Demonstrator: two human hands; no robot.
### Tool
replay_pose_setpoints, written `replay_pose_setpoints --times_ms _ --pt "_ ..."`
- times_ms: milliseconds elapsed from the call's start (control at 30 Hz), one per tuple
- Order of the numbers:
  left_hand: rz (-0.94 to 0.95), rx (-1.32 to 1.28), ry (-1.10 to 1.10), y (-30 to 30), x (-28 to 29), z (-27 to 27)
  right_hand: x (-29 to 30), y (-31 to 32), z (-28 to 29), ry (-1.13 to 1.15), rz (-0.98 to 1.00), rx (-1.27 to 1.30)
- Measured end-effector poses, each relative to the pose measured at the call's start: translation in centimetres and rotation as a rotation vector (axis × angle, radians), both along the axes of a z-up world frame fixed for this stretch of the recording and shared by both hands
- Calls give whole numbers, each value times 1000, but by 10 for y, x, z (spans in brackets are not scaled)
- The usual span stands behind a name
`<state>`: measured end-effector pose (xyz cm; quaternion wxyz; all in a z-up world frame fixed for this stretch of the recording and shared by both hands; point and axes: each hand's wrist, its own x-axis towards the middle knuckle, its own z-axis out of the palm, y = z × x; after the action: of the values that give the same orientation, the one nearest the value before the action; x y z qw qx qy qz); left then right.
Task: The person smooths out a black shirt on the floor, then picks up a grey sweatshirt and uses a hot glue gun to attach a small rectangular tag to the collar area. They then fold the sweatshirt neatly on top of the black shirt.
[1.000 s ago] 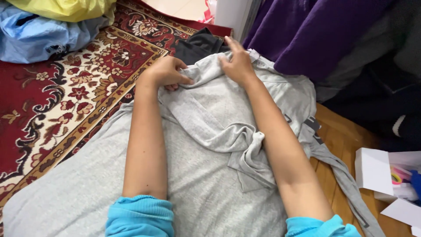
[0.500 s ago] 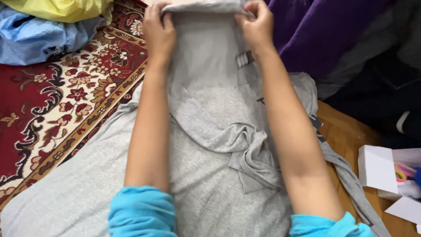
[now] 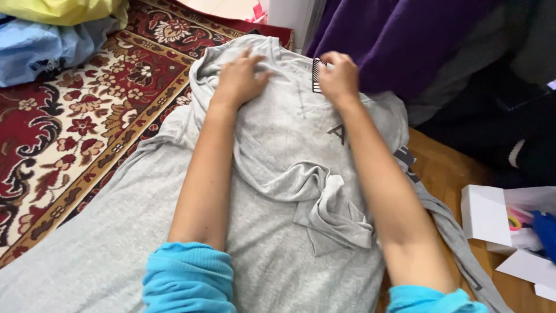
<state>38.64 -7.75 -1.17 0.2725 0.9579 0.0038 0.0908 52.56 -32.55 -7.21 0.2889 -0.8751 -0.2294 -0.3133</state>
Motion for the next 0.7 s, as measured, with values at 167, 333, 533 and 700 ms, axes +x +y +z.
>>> replay_pose_setpoints --times_ms 167,333,533,700 --pt "-35 91 131 -2 19 -29 -44 -30 3 441 46 -188" --pt "-28 -49 -162 28 35 -71 -54 -35 -12 437 -7 -269" --pt "-8 -155 -151 91 -24 -41 -225 -62 72 349 288 -168" --pt "-29 377 29 115 -110 12 -361 -99 90 580 289 -245"
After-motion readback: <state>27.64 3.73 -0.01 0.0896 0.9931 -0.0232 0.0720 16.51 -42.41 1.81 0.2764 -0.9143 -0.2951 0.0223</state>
